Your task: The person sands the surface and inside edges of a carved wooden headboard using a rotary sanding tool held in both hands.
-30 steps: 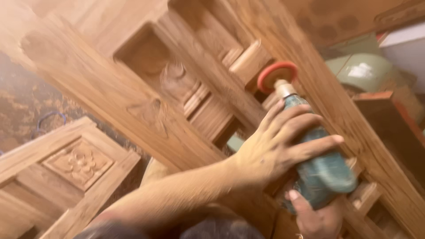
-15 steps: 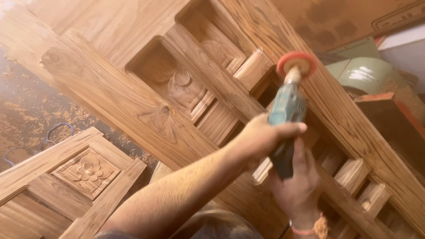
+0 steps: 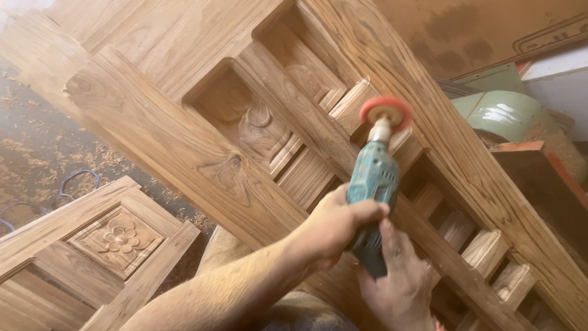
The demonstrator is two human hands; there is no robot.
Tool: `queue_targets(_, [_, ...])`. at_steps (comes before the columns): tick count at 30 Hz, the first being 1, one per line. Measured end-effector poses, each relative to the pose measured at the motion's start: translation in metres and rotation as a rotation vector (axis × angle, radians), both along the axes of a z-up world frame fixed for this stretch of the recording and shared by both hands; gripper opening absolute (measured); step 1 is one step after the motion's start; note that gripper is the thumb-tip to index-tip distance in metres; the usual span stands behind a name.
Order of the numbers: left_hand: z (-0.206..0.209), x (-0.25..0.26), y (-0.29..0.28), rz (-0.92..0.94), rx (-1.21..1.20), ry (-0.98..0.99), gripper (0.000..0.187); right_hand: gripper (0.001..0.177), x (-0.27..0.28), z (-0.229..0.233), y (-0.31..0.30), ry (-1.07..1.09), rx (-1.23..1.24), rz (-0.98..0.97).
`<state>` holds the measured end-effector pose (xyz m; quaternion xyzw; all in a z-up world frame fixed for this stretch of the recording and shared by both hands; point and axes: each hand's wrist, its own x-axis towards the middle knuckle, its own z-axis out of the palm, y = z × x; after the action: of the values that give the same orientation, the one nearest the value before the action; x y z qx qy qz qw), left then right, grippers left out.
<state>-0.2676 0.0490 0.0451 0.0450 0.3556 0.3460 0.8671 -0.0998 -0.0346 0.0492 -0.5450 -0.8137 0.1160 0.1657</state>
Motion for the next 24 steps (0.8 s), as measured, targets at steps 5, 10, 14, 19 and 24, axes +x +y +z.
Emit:
queue_targets(5, [0.004, 0.004, -0.031, 0.050, 0.018, 0.041, 0.050, 0.107, -0.003, -0.002, -0.029, 0.078, -0.012, -0.076])
queue_targets(10, [0.008, -0.007, -0.040, -0.035, -0.089, 0.037, 0.052, 0.108, 0.003, 0.003, -0.029, 0.114, -0.032, -0.012])
queue_targets(14, [0.005, -0.015, -0.035, 0.024, 0.020, 0.038, 0.052, 0.112, -0.002, 0.002, -0.025, 0.044, -0.047, 0.012])
queue_targets(19, [-0.009, -0.004, -0.015, -0.014, 0.043, -0.019, 0.061, 0.113, 0.006, -0.014, -0.017, 0.023, -0.062, -0.022])
queue_targets(24, [-0.010, 0.010, 0.027, -0.101, 0.069, 0.000, 0.067, 0.111, 0.014, -0.018, 0.014, -0.065, -0.047, -0.102])
